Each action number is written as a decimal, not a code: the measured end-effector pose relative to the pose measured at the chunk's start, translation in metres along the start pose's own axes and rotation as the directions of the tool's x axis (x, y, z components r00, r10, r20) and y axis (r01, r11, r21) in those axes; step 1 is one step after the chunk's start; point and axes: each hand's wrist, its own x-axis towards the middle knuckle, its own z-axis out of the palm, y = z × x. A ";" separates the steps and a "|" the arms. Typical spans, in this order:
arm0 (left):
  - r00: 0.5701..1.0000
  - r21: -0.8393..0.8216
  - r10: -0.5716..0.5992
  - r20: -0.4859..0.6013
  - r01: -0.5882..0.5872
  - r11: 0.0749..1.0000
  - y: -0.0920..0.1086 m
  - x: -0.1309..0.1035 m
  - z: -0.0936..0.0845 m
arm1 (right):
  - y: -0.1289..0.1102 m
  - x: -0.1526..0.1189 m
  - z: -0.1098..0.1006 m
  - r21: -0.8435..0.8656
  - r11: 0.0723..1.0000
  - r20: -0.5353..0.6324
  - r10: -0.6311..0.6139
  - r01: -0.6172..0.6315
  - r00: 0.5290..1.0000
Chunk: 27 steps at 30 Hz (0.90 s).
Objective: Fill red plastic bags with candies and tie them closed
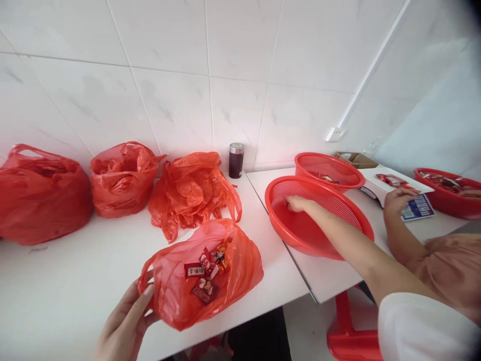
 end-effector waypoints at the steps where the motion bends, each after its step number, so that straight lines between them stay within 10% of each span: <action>1: 1.000 0.018 0.016 0.003 -0.016 1.000 0.001 -0.001 -0.001 | -0.003 0.001 -0.004 0.026 0.999 0.008 -0.025 0.025 1.000; 6: 0.998 0.049 0.055 -0.011 -0.054 0.997 0.002 0.000 -0.001 | -0.066 -0.022 -0.023 0.239 0.940 -0.044 -0.241 0.244 0.970; 9: 0.997 0.010 0.074 -0.004 -0.073 0.997 0.006 0.002 0.005 | -0.129 -0.067 -0.009 0.389 0.763 -0.011 -0.557 0.517 0.830; 13: 0.992 -0.020 0.129 0.003 -0.129 0.991 0.019 0.001 0.013 | -0.184 -0.115 0.039 0.092 0.663 0.212 -0.742 0.743 0.636; 19: 0.988 0.014 0.141 -0.061 -0.140 0.990 0.029 -0.006 -0.005 | -0.179 -0.110 0.071 -0.585 0.508 0.519 -0.365 0.633 0.773; 27: 0.986 -0.066 0.157 0.052 -0.153 0.986 0.041 0.000 0.002 | -0.168 -0.101 0.079 -0.580 0.595 0.522 -0.254 0.557 0.815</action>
